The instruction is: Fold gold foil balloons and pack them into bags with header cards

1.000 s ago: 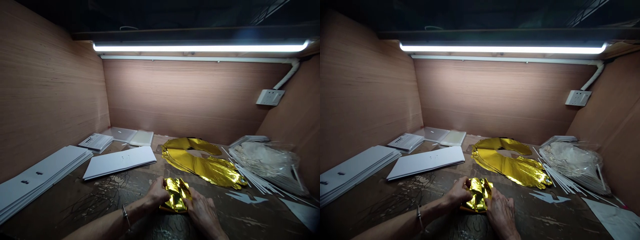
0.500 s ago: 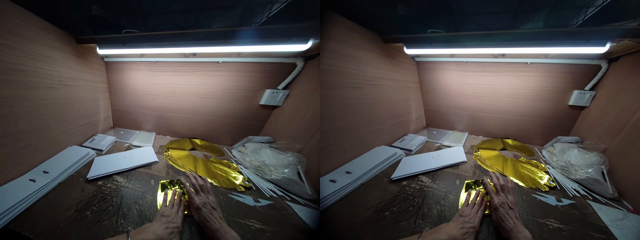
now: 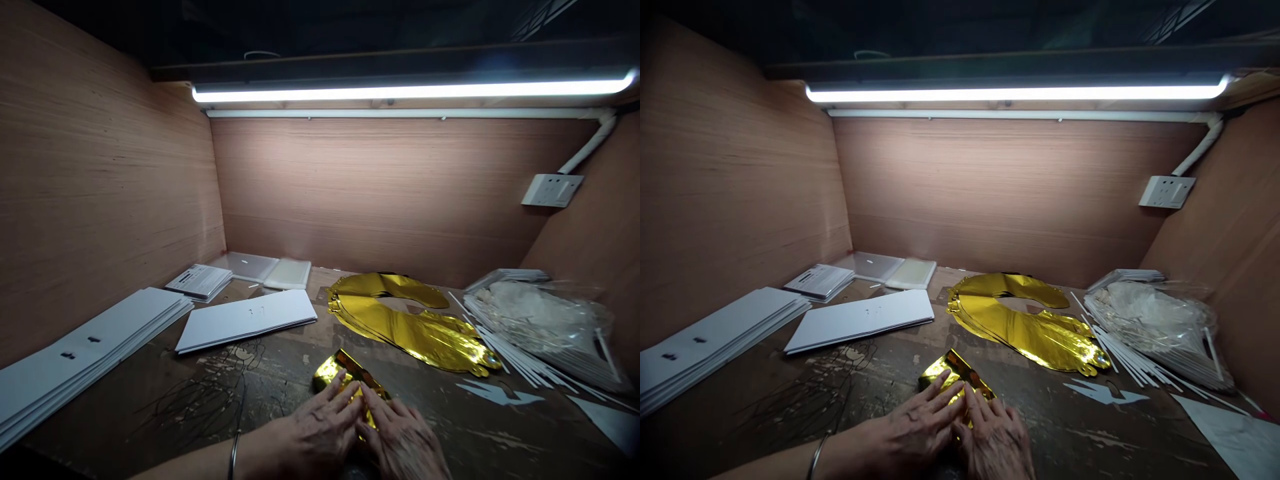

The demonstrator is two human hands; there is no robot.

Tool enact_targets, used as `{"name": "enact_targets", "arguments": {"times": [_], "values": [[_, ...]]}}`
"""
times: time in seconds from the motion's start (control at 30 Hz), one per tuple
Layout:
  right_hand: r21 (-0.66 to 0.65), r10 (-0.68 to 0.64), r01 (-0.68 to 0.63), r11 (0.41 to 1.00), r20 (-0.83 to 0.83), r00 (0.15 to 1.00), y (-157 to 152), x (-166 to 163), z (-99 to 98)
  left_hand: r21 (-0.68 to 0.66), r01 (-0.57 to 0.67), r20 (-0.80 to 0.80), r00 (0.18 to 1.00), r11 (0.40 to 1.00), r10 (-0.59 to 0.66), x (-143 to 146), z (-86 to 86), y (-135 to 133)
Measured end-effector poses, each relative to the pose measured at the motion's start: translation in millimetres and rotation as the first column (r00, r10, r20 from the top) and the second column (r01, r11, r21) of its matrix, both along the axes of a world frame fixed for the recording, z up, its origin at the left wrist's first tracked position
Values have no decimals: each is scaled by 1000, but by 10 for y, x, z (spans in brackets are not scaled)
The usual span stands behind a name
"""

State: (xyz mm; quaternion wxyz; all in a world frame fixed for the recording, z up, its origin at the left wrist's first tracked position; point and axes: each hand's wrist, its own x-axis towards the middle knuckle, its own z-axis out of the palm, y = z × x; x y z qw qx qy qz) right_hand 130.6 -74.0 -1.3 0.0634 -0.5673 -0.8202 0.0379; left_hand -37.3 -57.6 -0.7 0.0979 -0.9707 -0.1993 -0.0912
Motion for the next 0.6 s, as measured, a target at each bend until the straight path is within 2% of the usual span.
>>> {"name": "enact_targets", "arguments": {"times": [0.1,0.17,0.23,0.33,0.43,0.5,0.6], "values": [[4,-34,34,999,68,997,-47,-85,22,126,12,-7,1000,992,-11,-23,-55,-44],[-15,-47,48,999,69,996,-24,-58,48,134,-18,4,1000,991,18,-21,-93,-58],[-47,-8,9,999,25,1000,36,56,85,81,-54,20,998,995,52,-27,-115,-40],[-24,175,-177,984,-78,981,159,319,143,-97,-68,71,995,993,75,-77,-126,54],[33,320,-319,947,-101,942,241,495,177,-270,-14,162,985,963,59,-175,-109,176],[25,407,-407,913,-116,906,244,493,190,-321,35,204,978,946,33,-244,-73,232],[-24,543,-557,830,-191,818,202,367,211,-320,74,181,983,944,-16,-315,10,242]]}}
